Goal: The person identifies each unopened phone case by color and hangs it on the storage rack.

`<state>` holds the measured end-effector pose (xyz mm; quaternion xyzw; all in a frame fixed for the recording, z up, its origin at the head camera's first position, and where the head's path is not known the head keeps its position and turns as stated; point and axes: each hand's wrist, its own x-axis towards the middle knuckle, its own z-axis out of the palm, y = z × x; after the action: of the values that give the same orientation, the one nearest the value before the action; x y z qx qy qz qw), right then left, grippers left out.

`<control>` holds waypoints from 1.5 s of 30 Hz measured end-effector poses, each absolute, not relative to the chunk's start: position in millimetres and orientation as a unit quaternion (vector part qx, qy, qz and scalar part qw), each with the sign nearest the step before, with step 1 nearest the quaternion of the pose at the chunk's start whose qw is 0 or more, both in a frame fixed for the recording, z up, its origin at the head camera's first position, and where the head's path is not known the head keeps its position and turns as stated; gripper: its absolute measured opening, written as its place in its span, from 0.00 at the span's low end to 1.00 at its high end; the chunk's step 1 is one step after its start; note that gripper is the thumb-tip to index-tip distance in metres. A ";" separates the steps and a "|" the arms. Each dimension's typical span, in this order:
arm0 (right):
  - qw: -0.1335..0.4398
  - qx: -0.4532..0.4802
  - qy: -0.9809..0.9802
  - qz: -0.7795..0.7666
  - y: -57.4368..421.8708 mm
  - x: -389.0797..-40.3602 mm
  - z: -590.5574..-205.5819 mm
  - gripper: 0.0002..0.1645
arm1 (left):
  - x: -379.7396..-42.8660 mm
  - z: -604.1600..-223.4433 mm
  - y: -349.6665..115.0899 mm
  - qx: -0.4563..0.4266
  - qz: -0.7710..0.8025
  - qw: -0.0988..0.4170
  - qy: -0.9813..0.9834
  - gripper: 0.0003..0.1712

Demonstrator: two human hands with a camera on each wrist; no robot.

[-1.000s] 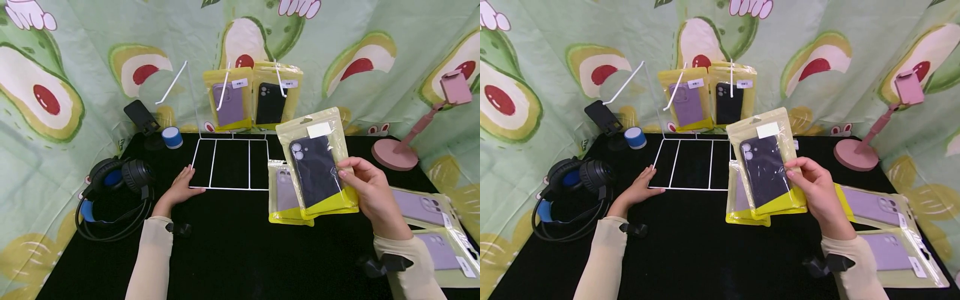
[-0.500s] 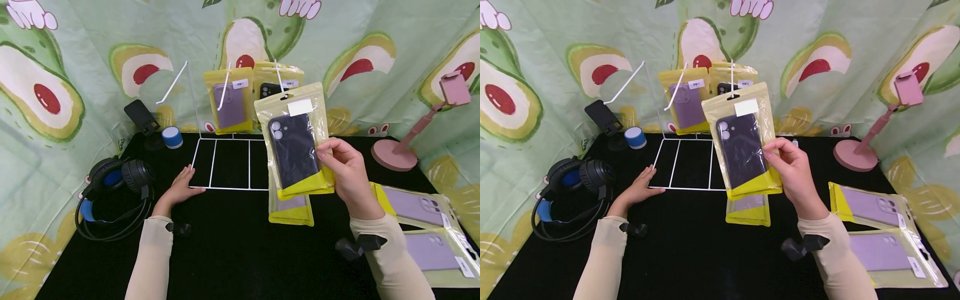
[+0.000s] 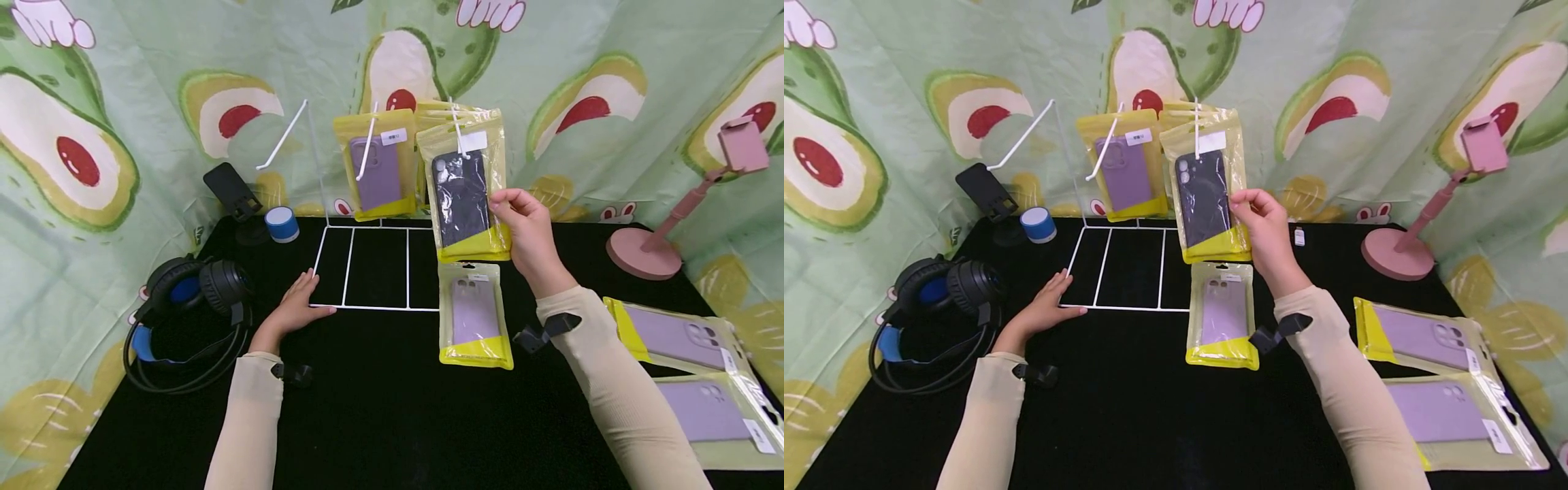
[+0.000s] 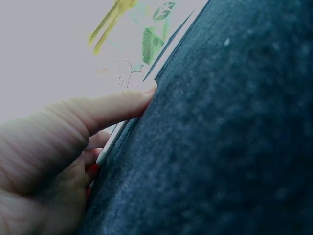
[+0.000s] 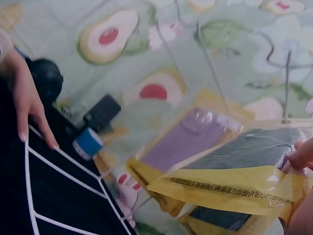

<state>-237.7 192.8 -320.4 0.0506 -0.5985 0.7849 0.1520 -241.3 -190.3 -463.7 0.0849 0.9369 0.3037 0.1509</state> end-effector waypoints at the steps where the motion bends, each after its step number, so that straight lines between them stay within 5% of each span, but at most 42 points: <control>1: 0.158 0.043 -0.603 0.781 191.0 -244.6 -321.3 0.15 | -241.3 -463.9 -190.3 0.084 0.304 0.152 0.937 0.51; 13: 0.151 -0.002 -0.604 0.783 189.0 -287.0 -343.1 0.19 | -242.1 -464.4 -190.0 0.081 0.306 0.158 0.935 0.52; 25: 0.041 -0.069 -0.658 0.749 228.7 -256.0 -400.3 0.06 | -242.2 -463.0 -190.2 0.081 0.307 0.153 0.936 0.51; 35: -0.127 -0.039 -0.840 0.526 260.1 -197.2 -424.2 0.30 | -240.7 -464.2 -189.4 0.092 0.310 0.144 0.935 0.51; 45: -0.167 -0.026 -0.818 0.549 255.9 -163.5 -426.4 0.35 | -241.1 -464.7 -190.6 0.094 0.311 0.145 0.935 0.52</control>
<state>-163.5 255.9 -426.4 -0.0256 -0.8182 0.5495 -0.1671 -241.1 -190.6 -464.7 0.0935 0.9346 0.3113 0.1447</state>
